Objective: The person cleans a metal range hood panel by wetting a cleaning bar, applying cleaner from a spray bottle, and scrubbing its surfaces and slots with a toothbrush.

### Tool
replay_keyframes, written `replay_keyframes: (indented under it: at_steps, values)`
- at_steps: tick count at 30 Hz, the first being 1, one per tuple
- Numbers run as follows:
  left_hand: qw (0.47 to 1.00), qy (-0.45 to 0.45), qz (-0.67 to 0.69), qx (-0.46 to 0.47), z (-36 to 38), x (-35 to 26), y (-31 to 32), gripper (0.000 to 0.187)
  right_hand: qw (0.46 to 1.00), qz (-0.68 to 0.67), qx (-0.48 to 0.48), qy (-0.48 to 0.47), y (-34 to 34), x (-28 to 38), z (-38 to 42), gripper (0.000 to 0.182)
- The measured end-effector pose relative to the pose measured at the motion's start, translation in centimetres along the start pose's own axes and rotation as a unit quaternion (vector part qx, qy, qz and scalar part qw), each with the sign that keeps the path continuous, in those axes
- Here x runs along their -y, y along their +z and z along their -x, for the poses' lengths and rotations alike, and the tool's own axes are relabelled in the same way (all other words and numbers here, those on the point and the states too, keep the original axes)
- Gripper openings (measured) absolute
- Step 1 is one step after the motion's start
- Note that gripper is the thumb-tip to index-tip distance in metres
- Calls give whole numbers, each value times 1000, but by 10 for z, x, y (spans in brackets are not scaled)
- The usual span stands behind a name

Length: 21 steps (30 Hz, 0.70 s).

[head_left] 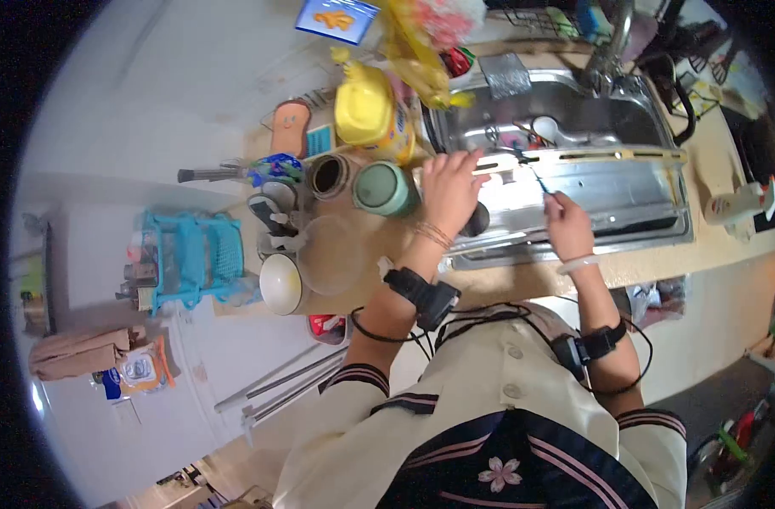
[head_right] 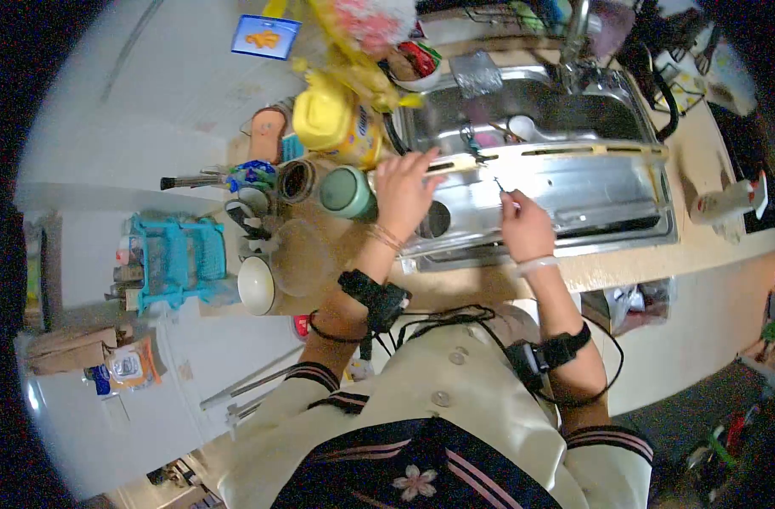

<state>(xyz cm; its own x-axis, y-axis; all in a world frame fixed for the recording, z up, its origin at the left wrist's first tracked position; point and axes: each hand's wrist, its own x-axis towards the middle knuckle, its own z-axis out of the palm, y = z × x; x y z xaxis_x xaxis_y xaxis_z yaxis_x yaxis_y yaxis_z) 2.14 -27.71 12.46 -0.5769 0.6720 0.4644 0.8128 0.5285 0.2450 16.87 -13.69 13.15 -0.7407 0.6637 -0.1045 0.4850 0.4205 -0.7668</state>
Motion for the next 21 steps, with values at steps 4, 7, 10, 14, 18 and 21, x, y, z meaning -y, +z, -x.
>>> replay_keyframes:
  at_steps: [4, 7, 10, 14, 18, 21]
  values:
    - [998, -19, 51, 33, -1, -2, -18, 44, 999, -41, 12, -30, -8, 0, -6, 34]
    - [989, -55, 128, -42, -10, 8, -48, 35, 993, -72, 31, -92, -3, 5, -10, 33]
    - [944, -117, 215, -222, -34, 65, -78, 24, 991, -84, 43, -94, -3, 12, -11, 32]
    - [829, -312, 422, -192, -103, 157, -113, 31, 987, -99, 37, -124, 0, 18, -12, 34]
    - [880, -330, 334, -70, -163, 224, -95, 23, 984, -164, 43, -60, -2, 5, -14, 35]
    - [937, -310, 159, 33, -183, 226, -81, 24, 989, -145, 22, -20, -14, -9, -11, 38]
